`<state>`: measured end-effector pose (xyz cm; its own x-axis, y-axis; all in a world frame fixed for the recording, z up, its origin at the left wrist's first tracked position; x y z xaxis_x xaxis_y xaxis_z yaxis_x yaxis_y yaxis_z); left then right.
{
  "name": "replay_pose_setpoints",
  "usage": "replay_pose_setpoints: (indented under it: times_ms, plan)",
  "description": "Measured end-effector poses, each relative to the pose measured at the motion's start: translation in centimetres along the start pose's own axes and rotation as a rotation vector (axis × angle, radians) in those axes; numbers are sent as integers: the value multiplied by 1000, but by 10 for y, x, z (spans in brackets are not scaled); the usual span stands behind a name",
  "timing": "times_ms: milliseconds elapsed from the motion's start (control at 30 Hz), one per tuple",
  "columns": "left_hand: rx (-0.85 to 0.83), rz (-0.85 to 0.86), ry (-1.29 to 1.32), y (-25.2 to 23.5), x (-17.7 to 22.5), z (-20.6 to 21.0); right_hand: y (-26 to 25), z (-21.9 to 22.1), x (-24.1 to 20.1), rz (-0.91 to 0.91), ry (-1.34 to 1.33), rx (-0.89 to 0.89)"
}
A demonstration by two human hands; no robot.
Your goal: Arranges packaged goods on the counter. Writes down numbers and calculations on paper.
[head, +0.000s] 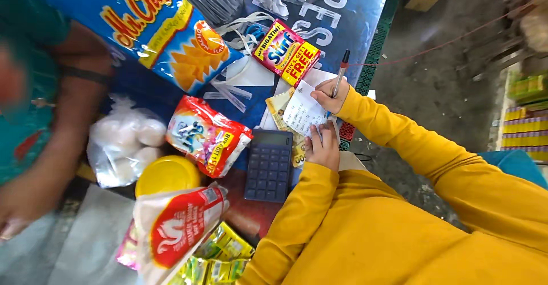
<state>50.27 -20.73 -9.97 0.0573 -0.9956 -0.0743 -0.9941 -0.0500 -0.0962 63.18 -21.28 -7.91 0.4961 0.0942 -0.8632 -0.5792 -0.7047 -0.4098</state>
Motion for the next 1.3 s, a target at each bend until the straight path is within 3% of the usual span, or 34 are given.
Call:
replay_pose_setpoints:
  times_ms: [667,900,1133,1300]
  plan:
    - [68,-14,-46,1,1,-1,-1,-2,5,32,-20,-22]
    - [19,8,-49,0,1,0,-2,0,0,-10,-25,-45]
    - [-27,19,-59,0,3,2,-2,-2,2,-40,-4,-22]
    - [39,12,-54,0,2,-2,-1,-10,1,18,31,78]
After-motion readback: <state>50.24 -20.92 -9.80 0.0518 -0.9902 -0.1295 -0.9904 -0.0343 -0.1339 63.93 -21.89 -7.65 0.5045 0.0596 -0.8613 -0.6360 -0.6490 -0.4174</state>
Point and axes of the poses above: each hand's wrist, its own y-axis away from the middle knuckle, its own z-axis out of the palm, x = y × z, the point moved 8 cm from there along -y, towards the middle knuckle, and after that the axes turned 14 degrees about -y, right-handed, at the moved point
